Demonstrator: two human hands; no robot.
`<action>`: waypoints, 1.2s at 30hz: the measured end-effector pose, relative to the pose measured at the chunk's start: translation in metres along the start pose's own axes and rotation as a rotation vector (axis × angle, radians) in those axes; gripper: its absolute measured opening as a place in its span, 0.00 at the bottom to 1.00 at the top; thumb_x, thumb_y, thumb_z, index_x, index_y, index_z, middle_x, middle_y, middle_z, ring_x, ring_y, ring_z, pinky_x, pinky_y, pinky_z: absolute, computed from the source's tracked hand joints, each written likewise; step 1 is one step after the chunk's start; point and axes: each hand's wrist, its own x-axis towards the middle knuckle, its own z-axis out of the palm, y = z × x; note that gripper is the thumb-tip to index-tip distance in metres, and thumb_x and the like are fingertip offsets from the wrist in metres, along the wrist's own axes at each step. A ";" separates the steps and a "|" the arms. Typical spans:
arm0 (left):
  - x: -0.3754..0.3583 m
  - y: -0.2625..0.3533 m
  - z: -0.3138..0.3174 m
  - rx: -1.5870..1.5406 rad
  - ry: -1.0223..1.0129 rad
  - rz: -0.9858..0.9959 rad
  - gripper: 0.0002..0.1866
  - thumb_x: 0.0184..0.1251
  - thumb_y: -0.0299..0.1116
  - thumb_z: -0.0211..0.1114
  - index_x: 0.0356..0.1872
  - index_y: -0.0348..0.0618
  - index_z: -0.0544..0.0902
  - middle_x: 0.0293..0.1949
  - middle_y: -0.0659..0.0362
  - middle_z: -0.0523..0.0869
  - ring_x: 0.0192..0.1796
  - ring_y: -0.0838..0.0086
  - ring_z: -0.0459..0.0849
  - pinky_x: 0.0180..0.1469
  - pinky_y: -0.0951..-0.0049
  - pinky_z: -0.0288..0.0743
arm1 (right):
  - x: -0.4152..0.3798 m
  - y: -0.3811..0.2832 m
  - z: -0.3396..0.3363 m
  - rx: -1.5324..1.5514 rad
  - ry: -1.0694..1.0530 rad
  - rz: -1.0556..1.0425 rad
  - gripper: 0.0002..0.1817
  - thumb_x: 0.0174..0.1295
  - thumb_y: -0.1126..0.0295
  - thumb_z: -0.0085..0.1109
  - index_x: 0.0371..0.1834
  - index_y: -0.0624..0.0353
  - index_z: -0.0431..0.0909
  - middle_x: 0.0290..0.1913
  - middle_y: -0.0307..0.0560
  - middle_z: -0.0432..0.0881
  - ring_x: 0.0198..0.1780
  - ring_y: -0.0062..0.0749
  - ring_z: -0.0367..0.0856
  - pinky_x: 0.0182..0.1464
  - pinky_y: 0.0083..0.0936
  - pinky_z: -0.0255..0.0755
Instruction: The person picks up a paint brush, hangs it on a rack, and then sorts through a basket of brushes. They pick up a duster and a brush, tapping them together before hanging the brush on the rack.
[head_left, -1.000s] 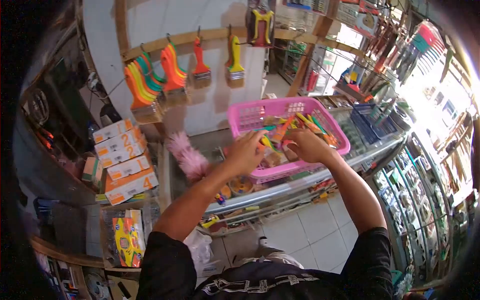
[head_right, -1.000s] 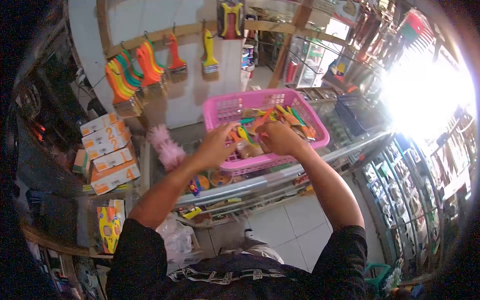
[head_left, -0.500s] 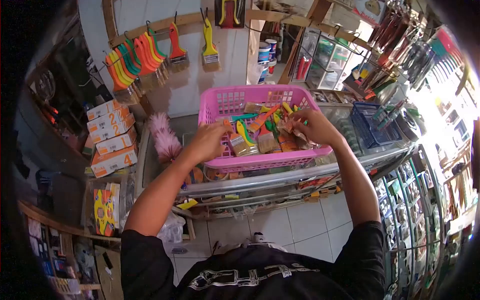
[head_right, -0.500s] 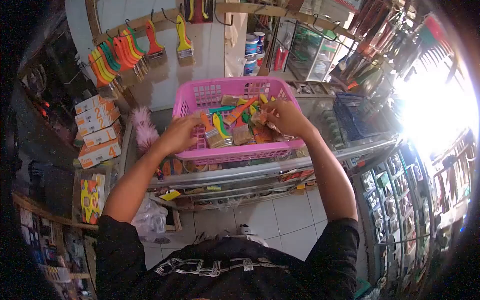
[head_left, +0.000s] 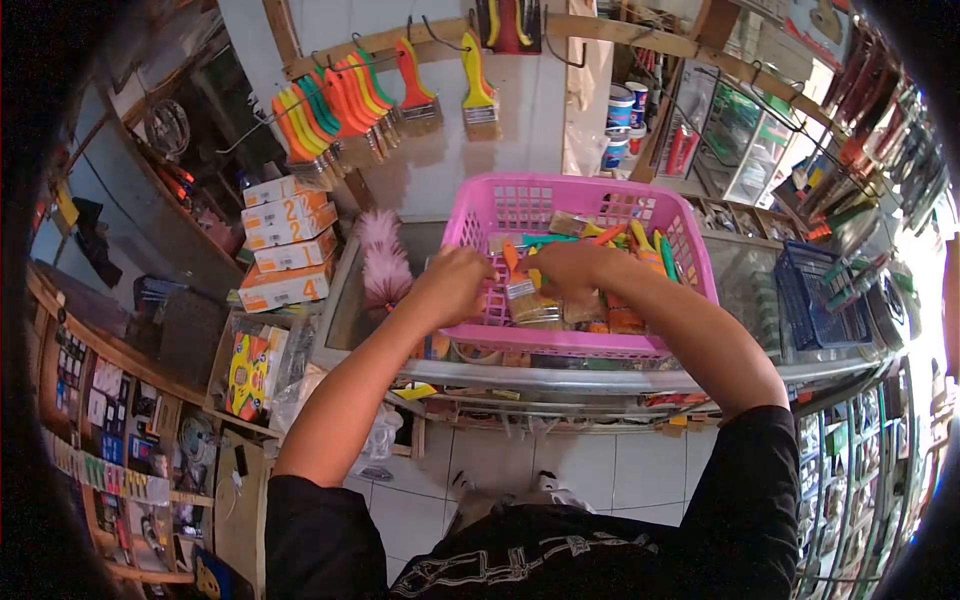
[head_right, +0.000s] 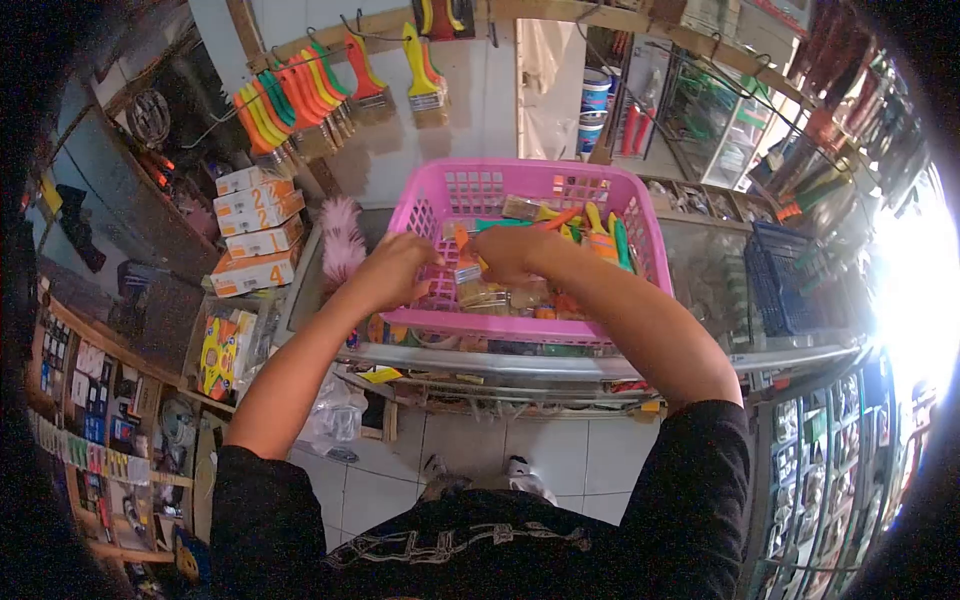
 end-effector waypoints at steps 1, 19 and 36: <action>0.001 0.002 -0.004 0.015 -0.026 0.000 0.19 0.53 0.28 0.76 0.50 0.42 0.89 0.50 0.53 0.89 0.58 0.57 0.84 0.70 0.56 0.69 | 0.005 -0.001 0.003 -0.011 -0.063 0.013 0.36 0.63 0.74 0.65 0.78 0.48 0.71 0.61 0.60 0.83 0.61 0.57 0.84 0.62 0.48 0.78; -0.001 0.003 -0.003 -0.035 0.014 0.008 0.19 0.55 0.29 0.74 0.51 0.42 0.89 0.45 0.51 0.89 0.55 0.56 0.85 0.65 0.56 0.71 | 0.027 0.012 0.026 -0.224 0.037 -0.023 0.27 0.61 0.73 0.69 0.62 0.31 0.84 0.74 0.48 0.68 0.76 0.54 0.66 0.70 0.52 0.74; -0.006 0.000 0.004 -0.215 0.275 -0.045 0.29 0.64 0.45 0.76 0.61 0.37 0.81 0.45 0.45 0.90 0.55 0.48 0.86 0.64 0.53 0.73 | -0.002 0.013 -0.011 0.184 0.242 -0.131 0.17 0.74 0.63 0.63 0.59 0.63 0.81 0.49 0.62 0.84 0.55 0.60 0.80 0.60 0.49 0.72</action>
